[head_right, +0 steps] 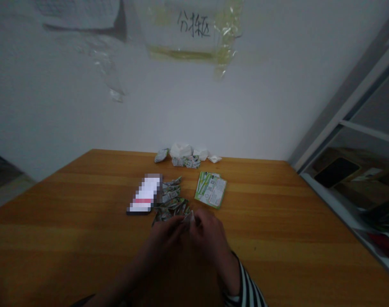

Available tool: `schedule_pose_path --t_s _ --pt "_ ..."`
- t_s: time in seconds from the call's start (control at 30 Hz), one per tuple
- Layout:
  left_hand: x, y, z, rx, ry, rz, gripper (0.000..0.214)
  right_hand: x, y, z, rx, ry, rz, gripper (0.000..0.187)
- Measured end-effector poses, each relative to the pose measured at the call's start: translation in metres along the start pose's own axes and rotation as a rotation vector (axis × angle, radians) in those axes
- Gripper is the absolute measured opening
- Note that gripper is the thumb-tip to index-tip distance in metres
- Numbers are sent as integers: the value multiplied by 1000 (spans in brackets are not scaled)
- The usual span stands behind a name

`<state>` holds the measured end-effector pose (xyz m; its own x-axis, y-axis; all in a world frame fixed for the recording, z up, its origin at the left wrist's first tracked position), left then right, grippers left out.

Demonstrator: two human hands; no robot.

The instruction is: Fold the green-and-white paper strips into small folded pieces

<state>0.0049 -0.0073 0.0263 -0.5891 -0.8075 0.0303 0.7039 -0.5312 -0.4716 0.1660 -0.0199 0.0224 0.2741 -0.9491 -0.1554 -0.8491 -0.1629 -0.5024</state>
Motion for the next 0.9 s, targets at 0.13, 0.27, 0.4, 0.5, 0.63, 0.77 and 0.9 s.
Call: schedule_pose_path --t_s 0.13,0.27,0.4,0.5,0.63,0.77,0.9 --pt "-1 -5 -3 200 -66 92 29 -2 1 2 -423 38 17 19" --pt "-3 -9 -4 311 -30 81 26 -4 5 4 -701 32 -8 25" --pt "-3 -10 -4 148 54 177 31 -5 8 5 -648 -6 0 26" --pt "-1 -5 0 33 67 111 35 -4 12 8 -569 43 91 30" --pt "2 2 9 -92 166 -21 41 -4 13 12 -661 87 195 27" --pt "1 1 4 -264 202 8 40 -5 11 9 -823 78 111 35" --pt "0 2 -7 -471 331 16 57 -3 12 4 -1085 101 -65 51"
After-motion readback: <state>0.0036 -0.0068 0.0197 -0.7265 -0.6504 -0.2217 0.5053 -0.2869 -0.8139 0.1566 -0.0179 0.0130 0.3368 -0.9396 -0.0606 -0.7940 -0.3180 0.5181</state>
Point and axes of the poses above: each hand's wrist, its own x-axis away from the middle knuckle, its own y-axis out of the palm, z = x × y, the point moved 2 cm from there along -x, towards the middle knuckle, and after that the axes turned 12 degrees about -z, right-handed, at the moved point
